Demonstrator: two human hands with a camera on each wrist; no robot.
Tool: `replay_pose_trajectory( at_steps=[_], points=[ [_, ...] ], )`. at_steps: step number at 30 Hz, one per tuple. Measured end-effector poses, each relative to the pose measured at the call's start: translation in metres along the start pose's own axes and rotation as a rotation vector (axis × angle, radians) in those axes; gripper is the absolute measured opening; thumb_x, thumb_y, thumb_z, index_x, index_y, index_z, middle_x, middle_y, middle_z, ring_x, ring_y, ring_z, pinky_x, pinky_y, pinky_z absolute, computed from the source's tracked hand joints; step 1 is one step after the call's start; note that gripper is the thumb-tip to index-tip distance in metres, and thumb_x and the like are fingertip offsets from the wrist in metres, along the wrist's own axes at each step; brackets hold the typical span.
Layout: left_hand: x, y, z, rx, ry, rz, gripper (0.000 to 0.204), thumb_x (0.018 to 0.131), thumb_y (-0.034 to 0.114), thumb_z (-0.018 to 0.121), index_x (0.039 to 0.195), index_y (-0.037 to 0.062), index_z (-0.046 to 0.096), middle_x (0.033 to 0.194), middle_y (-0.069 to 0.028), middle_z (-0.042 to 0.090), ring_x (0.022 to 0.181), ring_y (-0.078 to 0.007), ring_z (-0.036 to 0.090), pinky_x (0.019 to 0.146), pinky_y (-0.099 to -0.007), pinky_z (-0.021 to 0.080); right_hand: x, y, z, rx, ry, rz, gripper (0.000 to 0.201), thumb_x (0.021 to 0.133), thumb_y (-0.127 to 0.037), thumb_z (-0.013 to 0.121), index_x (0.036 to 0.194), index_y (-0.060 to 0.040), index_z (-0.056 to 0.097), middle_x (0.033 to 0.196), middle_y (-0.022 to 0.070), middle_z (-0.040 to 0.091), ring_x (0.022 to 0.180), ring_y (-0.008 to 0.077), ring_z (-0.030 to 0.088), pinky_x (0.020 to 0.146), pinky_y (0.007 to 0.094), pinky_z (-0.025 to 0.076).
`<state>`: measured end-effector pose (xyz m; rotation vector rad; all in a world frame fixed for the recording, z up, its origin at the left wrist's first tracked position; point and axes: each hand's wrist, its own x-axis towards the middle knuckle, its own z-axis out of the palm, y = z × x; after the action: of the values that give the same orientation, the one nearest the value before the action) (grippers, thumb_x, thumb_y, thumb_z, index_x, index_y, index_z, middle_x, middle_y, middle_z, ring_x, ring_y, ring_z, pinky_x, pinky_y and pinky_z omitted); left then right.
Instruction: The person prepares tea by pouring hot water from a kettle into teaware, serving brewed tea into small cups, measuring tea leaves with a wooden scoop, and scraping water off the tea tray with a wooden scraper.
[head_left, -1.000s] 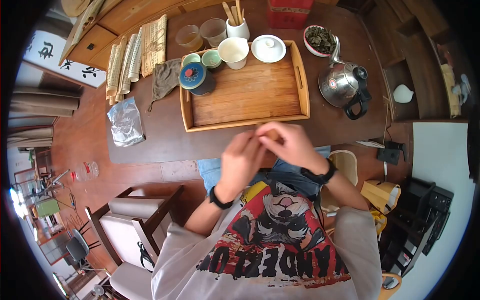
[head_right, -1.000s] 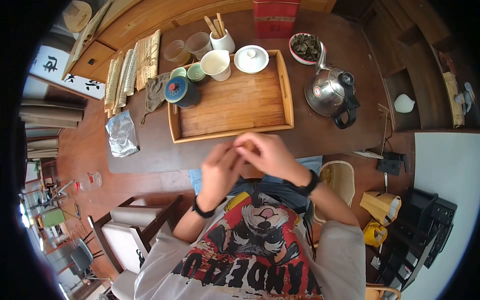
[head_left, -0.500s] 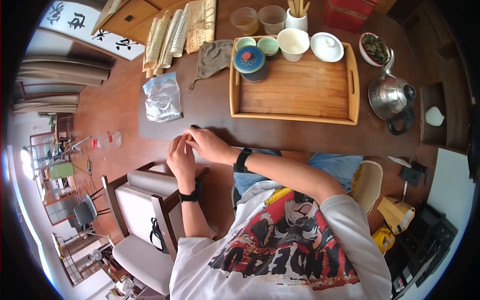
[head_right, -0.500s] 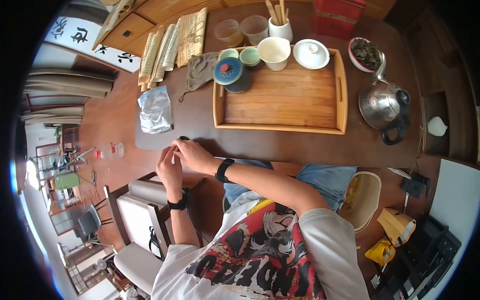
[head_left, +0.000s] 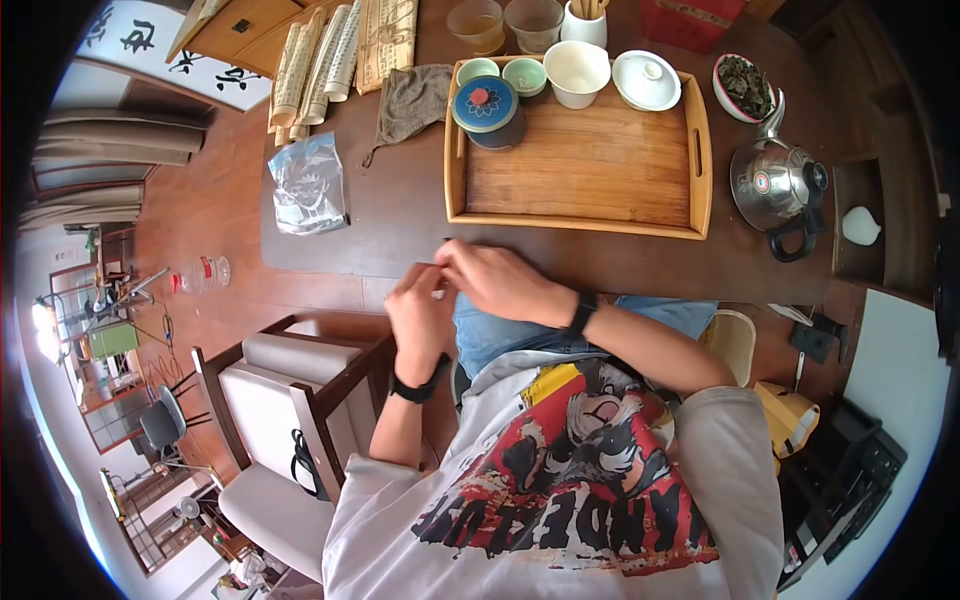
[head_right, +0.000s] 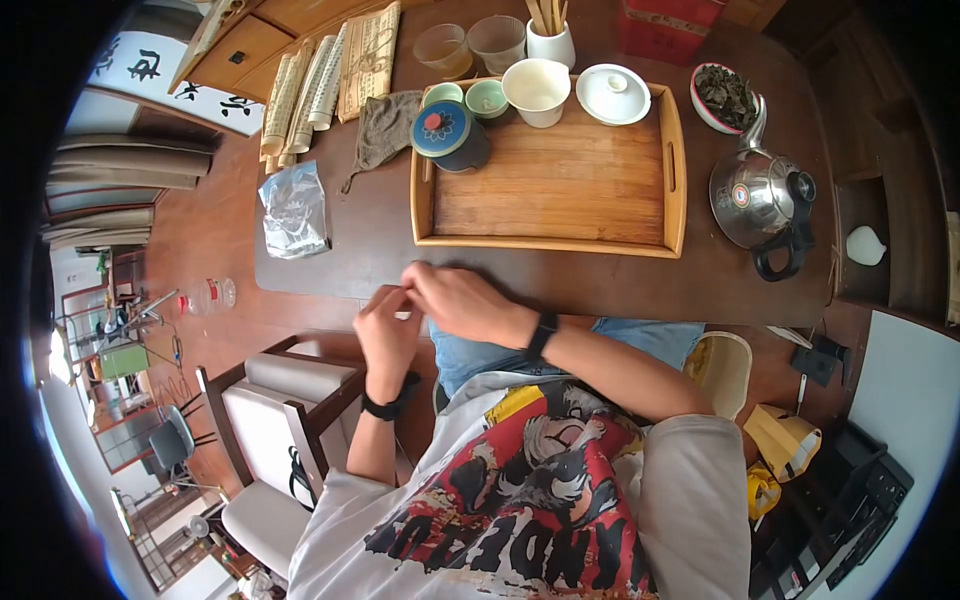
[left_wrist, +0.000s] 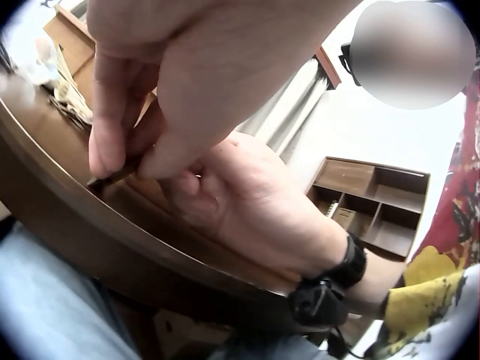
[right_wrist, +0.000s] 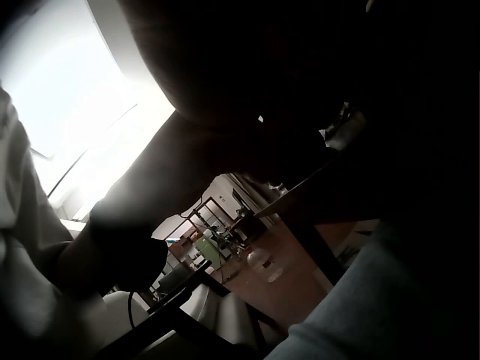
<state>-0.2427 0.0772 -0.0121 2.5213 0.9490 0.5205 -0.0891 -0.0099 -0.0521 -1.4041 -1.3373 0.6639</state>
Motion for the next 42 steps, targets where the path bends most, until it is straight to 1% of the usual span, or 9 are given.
replay_pose_trajectory(
  at_steps=[13,18,26,28,29,30,31,38,42],
  points=[
    [-0.017,0.145,0.098,-0.330,-0.190,0.257,0.011,0.090,0.012,0.082,0.095,0.0039,0.076,0.093,-0.0118,0.072,0.075,-0.0379,0.075,0.063,-0.0477,0.062,-0.140,-0.023,-0.150,-0.086,0.146,0.269,0.015,0.109,-0.005,0.064,0.123,-0.0030,0.057,0.094,0.0228,0.073,0.086,0.0461,0.075,0.072,0.0453,0.059],
    [-0.013,0.170,0.121,-0.376,-0.205,0.355,0.012,0.090,0.011,0.082,0.093,0.0033,0.074,0.086,-0.0134,0.067,0.071,-0.0384,0.071,0.063,-0.0483,0.061,-0.161,-0.035,-0.174,-0.143,0.199,0.403,0.013,0.108,-0.002,0.063,0.121,-0.0021,0.063,0.094,0.0175,0.075,0.083,0.0287,0.080,0.072,0.0388,0.059],
    [-0.005,0.134,0.053,-0.329,-0.027,0.310,0.026,0.085,0.001,0.084,0.111,0.0017,0.079,0.107,-0.0160,0.076,0.094,-0.0364,0.077,0.079,-0.0438,0.064,-0.112,-0.045,-0.126,-0.091,0.281,0.149,0.033,0.109,-0.009,0.065,0.143,-0.0064,0.064,0.115,0.0227,0.080,0.101,0.0351,0.083,0.082,0.0417,0.064],
    [-0.004,0.107,0.034,-0.211,0.013,0.268,0.032,0.082,-0.002,0.084,0.114,0.0006,0.080,0.112,-0.0167,0.078,0.098,-0.0366,0.077,0.083,-0.0443,0.064,-0.083,-0.055,-0.106,0.097,0.136,0.360,0.033,0.110,-0.009,0.065,0.142,-0.0051,0.063,0.097,0.0205,0.078,0.085,0.0307,0.081,0.074,0.0413,0.062],
    [-0.003,0.092,0.025,-0.153,0.029,0.247,0.033,0.081,-0.003,0.085,0.114,-0.0002,0.080,0.113,-0.0169,0.078,0.100,-0.0372,0.077,0.085,-0.0448,0.063,-0.070,-0.032,-0.074,0.111,0.283,0.095,0.031,0.109,-0.009,0.065,0.139,-0.0041,0.064,0.090,0.0205,0.076,0.080,0.0297,0.079,0.071,0.0411,0.060],
    [-0.002,0.074,0.019,-0.090,0.050,0.228,0.031,0.084,-0.002,0.083,0.115,-0.0003,0.080,0.115,-0.0158,0.078,0.100,-0.0366,0.077,0.084,-0.0449,0.064,-0.054,-0.034,-0.062,0.197,0.219,0.183,0.028,0.109,-0.008,0.066,0.136,-0.0027,0.064,0.091,0.0211,0.076,0.079,0.0329,0.078,0.071,0.0424,0.059],
    [-0.001,0.056,0.016,-0.027,0.071,0.209,0.028,0.087,-0.002,0.081,0.115,-0.0004,0.080,0.117,-0.0147,0.078,0.100,-0.0360,0.076,0.084,-0.0450,0.064,-0.040,-0.026,-0.045,0.203,0.217,0.137,0.031,0.108,-0.006,0.064,0.139,-0.0028,0.064,0.091,0.0172,0.075,0.081,0.0228,0.076,0.073,0.0393,0.058],
    [0.008,0.005,0.017,0.052,0.084,0.029,0.025,0.092,0.002,0.080,0.117,0.0021,0.081,0.117,-0.0162,0.082,0.098,-0.0378,0.081,0.083,-0.0442,0.064,0.006,0.009,0.006,0.290,0.188,0.106,0.026,0.108,-0.007,0.064,0.133,-0.0017,0.066,0.102,0.0197,0.078,0.092,0.0361,0.079,0.079,0.0442,0.060],
    [0.015,0.032,0.032,0.042,0.046,0.107,0.025,0.090,0.002,0.080,0.115,0.0006,0.081,0.115,-0.0175,0.081,0.099,-0.0385,0.080,0.085,-0.0445,0.065,-0.012,0.014,-0.021,0.256,0.210,0.155,0.023,0.111,-0.008,0.063,0.133,-0.0003,0.067,0.091,0.0128,0.077,0.080,0.0165,0.072,0.075,0.0349,0.058]
  ],
)
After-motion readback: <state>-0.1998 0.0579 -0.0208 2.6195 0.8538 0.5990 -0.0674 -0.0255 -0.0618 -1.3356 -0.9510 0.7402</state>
